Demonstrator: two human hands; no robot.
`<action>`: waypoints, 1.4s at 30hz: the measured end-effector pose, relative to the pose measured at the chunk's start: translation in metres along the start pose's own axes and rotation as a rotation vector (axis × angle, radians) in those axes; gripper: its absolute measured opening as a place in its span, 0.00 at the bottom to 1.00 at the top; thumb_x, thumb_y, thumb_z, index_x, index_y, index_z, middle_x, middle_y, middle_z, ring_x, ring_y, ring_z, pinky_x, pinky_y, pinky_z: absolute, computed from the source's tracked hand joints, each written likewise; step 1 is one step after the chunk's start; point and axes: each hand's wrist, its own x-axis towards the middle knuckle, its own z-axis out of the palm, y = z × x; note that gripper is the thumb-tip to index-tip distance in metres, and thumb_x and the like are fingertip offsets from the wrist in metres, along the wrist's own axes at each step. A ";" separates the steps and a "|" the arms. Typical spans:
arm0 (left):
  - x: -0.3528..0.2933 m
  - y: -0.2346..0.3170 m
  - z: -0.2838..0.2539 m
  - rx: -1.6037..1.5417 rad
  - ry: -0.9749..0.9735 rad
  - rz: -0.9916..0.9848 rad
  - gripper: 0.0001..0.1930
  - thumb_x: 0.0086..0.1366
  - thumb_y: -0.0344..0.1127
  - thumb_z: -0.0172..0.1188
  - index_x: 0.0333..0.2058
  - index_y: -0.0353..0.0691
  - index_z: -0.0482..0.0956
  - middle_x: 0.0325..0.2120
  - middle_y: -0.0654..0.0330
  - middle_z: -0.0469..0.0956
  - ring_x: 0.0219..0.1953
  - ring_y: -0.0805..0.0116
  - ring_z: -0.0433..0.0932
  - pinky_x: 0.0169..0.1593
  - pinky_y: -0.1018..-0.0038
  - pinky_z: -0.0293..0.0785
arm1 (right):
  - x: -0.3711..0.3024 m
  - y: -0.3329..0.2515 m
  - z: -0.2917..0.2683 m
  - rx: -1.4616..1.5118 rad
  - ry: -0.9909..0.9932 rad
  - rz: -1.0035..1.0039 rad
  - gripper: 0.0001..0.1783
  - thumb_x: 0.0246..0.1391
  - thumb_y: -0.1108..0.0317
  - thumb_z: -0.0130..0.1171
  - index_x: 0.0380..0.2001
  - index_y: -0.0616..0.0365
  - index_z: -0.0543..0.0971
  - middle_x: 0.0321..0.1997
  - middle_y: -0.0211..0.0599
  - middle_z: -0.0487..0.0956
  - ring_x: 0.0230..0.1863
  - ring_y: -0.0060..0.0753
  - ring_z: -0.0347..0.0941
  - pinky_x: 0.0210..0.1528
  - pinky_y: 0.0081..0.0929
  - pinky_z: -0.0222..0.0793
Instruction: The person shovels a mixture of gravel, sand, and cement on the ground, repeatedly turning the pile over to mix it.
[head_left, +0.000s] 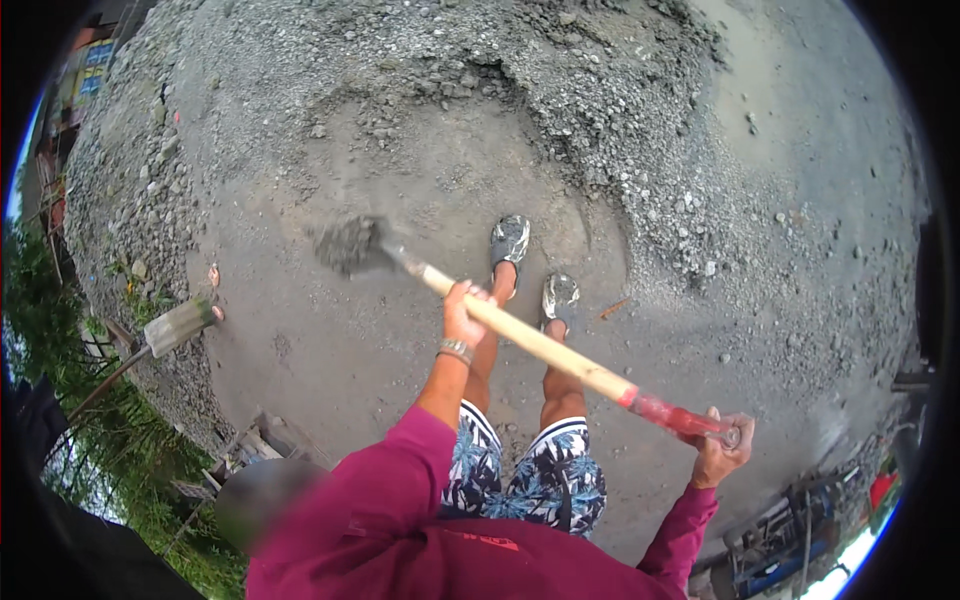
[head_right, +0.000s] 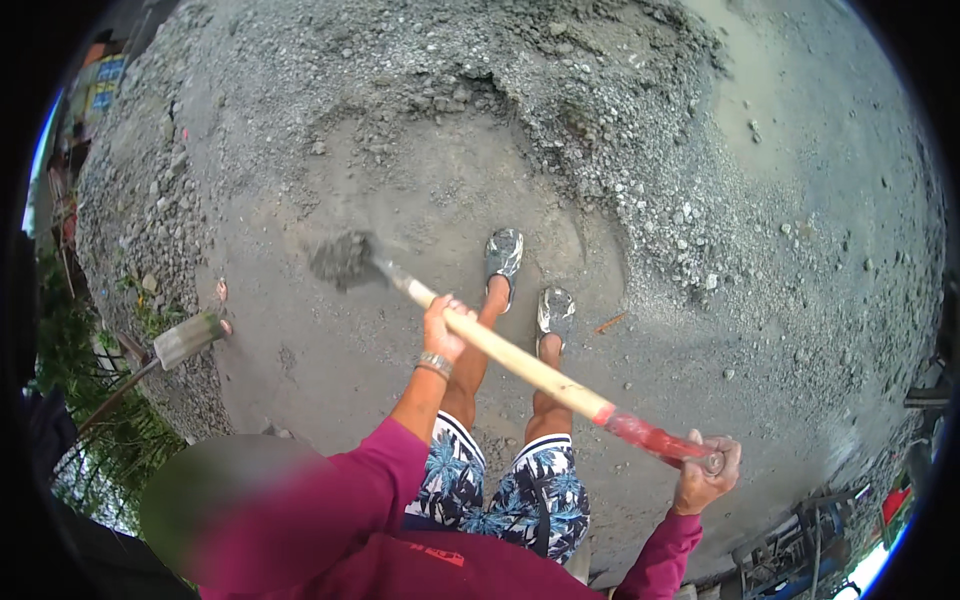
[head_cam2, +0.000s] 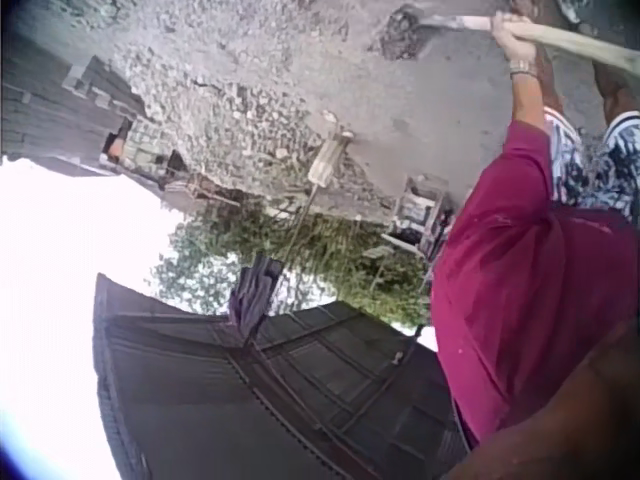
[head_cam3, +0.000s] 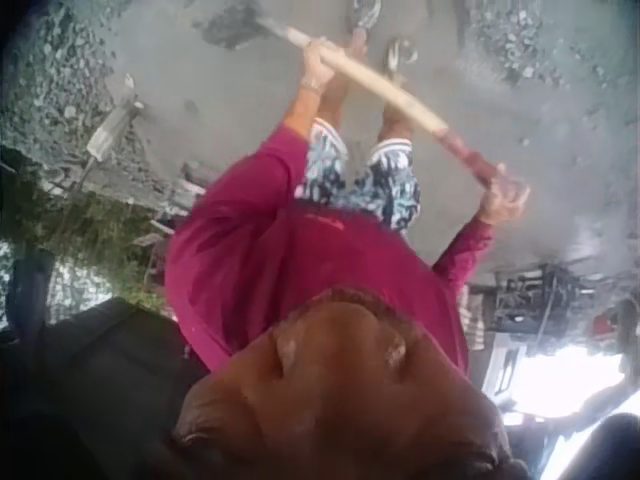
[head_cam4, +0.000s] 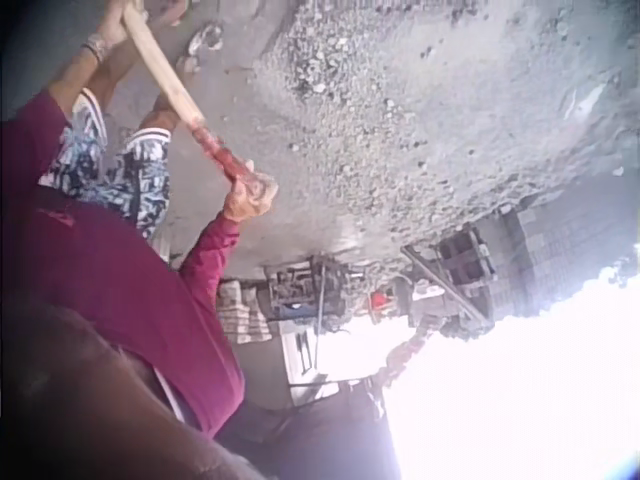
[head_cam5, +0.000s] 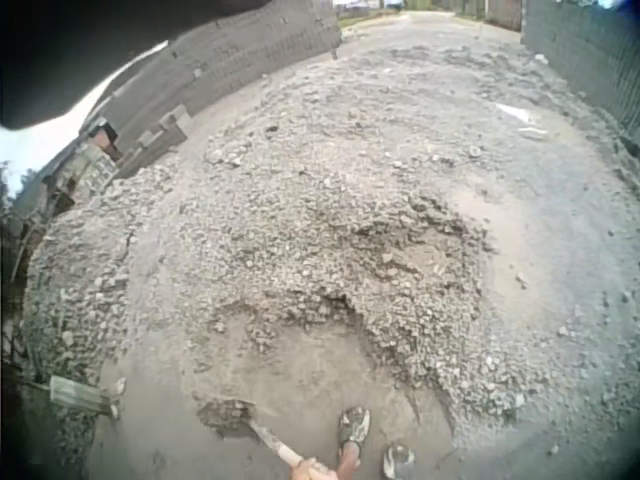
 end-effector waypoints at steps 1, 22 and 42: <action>-0.027 0.010 -0.017 -0.026 0.043 0.053 0.09 0.57 0.33 0.56 0.21 0.46 0.66 0.15 0.68 0.64 0.18 0.71 0.65 0.27 0.70 0.67 | 0.001 -0.018 -0.001 -0.029 -0.069 -0.180 0.21 0.41 0.55 0.68 0.25 0.59 0.71 0.18 0.30 0.71 0.18 0.25 0.68 0.20 0.26 0.65; -0.082 -0.025 -0.011 0.406 0.250 0.060 0.08 0.53 0.32 0.61 0.27 0.39 0.69 0.18 0.59 0.70 0.16 0.65 0.72 0.19 0.67 0.72 | -0.127 -0.071 -0.047 0.678 -0.494 0.929 0.33 0.42 0.68 0.62 0.52 0.70 0.64 0.14 0.35 0.71 0.13 0.31 0.69 0.17 0.28 0.69; -0.098 -0.007 0.105 0.285 0.086 -0.382 0.06 0.58 0.34 0.56 0.27 0.40 0.69 0.16 0.61 0.69 0.16 0.66 0.70 0.18 0.63 0.70 | -0.073 -0.195 0.124 1.111 -0.165 1.034 0.26 0.54 0.67 0.54 0.53 0.69 0.63 0.15 0.29 0.66 0.15 0.21 0.65 0.17 0.23 0.67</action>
